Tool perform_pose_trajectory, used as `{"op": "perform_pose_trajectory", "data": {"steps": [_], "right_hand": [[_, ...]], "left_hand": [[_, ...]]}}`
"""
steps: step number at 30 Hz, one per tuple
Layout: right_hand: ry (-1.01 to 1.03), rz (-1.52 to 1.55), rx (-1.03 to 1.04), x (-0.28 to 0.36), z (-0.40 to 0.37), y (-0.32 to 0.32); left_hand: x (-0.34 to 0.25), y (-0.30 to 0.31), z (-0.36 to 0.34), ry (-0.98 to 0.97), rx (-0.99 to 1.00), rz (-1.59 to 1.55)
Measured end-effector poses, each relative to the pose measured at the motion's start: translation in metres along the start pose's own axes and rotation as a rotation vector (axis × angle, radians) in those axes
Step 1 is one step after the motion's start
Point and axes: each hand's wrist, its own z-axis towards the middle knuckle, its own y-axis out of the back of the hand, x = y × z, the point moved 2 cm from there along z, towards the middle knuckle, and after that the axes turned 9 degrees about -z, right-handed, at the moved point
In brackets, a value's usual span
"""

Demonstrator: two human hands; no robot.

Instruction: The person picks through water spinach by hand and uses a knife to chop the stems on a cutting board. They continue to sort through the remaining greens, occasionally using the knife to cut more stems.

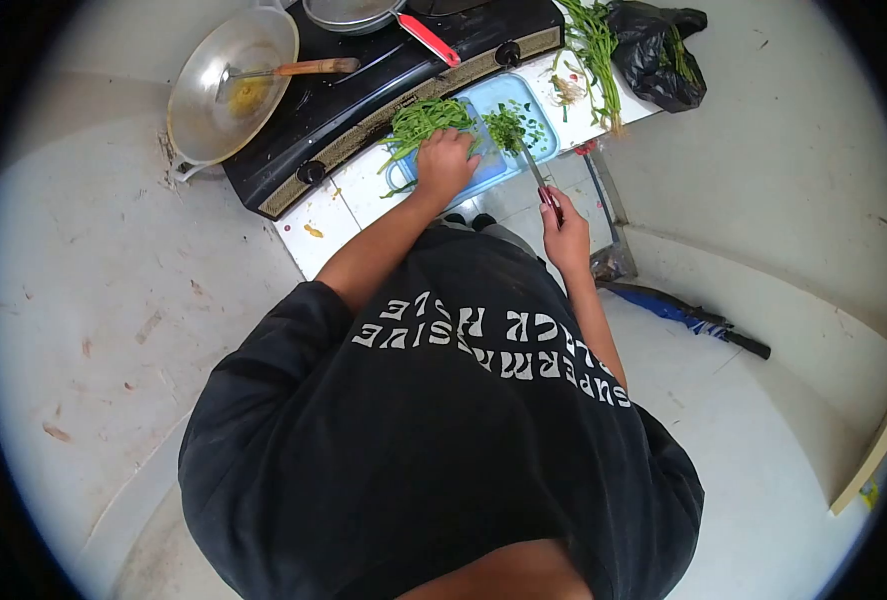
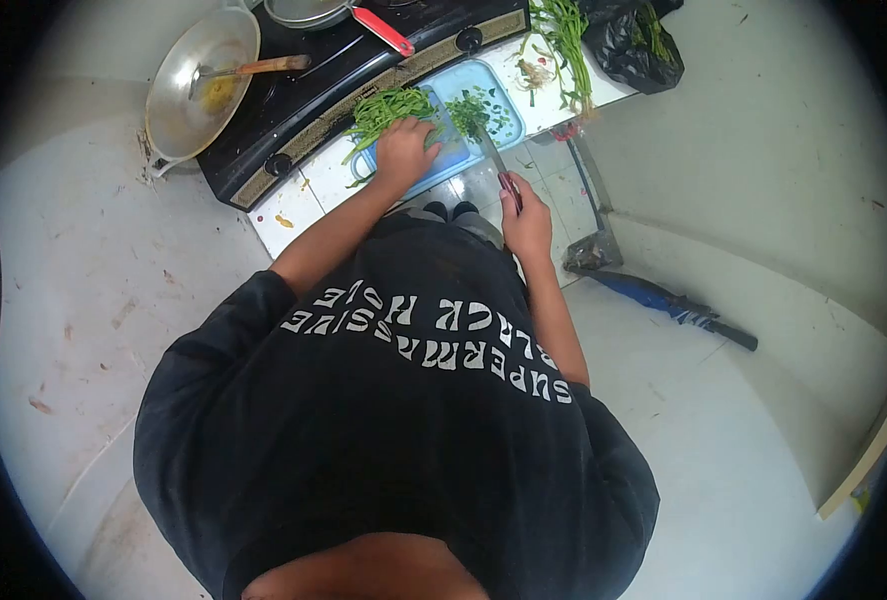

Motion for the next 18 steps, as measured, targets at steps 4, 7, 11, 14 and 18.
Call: {"op": "perform_pose_trajectory", "data": {"steps": [4,7,11,14,18], "right_hand": [[0.069,0.018,-0.034,0.012,0.006,-0.006],[0.099,-0.033,0.0,0.024,0.015,-0.013],[0.114,-0.14,0.006,0.031,0.023,-0.021],[0.041,-0.169,0.063,0.037,0.024,-0.021],[0.061,-0.149,0.029,0.028,0.019,-0.021]], "left_hand": [[0.006,-0.009,0.0,0.018,0.001,-0.038],[0.014,-0.016,0.0,-0.025,0.099,-0.083],[0.017,-0.013,-0.001,-0.05,0.044,-0.166],[0.016,-0.014,0.002,-0.047,0.059,-0.136],[0.013,-0.022,-0.001,-0.188,0.059,0.138]]}}
